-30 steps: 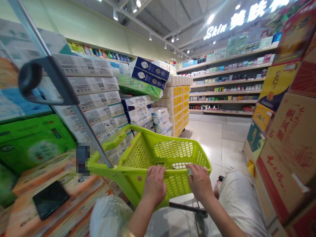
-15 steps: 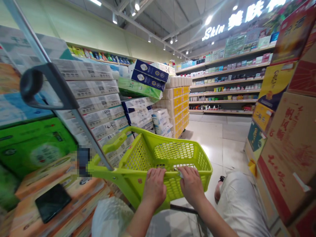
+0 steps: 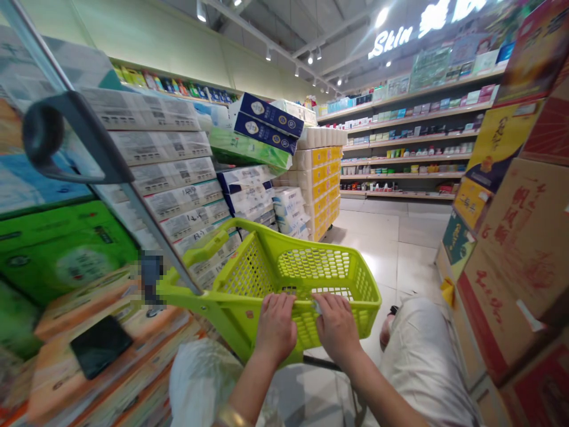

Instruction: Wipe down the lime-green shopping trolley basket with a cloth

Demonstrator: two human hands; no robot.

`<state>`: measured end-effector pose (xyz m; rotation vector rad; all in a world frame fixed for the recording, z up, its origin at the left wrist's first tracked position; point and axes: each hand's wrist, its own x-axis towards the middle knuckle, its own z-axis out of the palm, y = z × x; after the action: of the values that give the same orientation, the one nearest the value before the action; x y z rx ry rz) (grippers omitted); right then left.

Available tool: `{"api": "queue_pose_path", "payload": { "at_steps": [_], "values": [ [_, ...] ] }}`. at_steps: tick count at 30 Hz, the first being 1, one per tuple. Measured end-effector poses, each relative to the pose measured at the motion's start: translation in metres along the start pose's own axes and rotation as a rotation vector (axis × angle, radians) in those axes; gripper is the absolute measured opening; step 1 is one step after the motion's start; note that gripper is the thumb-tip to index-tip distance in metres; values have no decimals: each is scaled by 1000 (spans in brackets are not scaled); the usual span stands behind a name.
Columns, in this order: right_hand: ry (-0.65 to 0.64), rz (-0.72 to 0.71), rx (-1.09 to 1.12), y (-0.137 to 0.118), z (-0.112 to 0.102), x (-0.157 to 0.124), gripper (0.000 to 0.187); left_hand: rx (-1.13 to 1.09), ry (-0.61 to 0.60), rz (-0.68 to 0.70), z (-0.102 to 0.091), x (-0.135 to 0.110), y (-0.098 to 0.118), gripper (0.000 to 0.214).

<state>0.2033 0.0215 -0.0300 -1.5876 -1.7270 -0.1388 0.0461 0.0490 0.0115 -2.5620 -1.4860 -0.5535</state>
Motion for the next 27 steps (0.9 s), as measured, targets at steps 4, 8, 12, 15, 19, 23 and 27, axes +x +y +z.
{"api": "queue_pose_path", "payload": {
  "at_steps": [4,8,12,15,19,23,27],
  "values": [
    [55,87,-47,24,-10,-9,43,-6,37,1,2,-2,2,42],
    [66,80,-20,-5,3,-3,45,-6,38,-3,3,-3,5,41],
    [24,-31,16,-29,13,3,49,-14,15,4,2,-3,2,42],
    [0,-27,0,-14,4,-1,48,-10,11,11,0,-3,0,42],
    [21,60,-59,10,-8,-7,45,-2,27,-8,1,-3,3,38],
    [14,81,-39,-14,0,0,42,-5,35,-24,3,-2,8,36],
    [-34,-2,24,-39,9,8,43,-21,18,6,3,-3,5,32]
  ]
}}
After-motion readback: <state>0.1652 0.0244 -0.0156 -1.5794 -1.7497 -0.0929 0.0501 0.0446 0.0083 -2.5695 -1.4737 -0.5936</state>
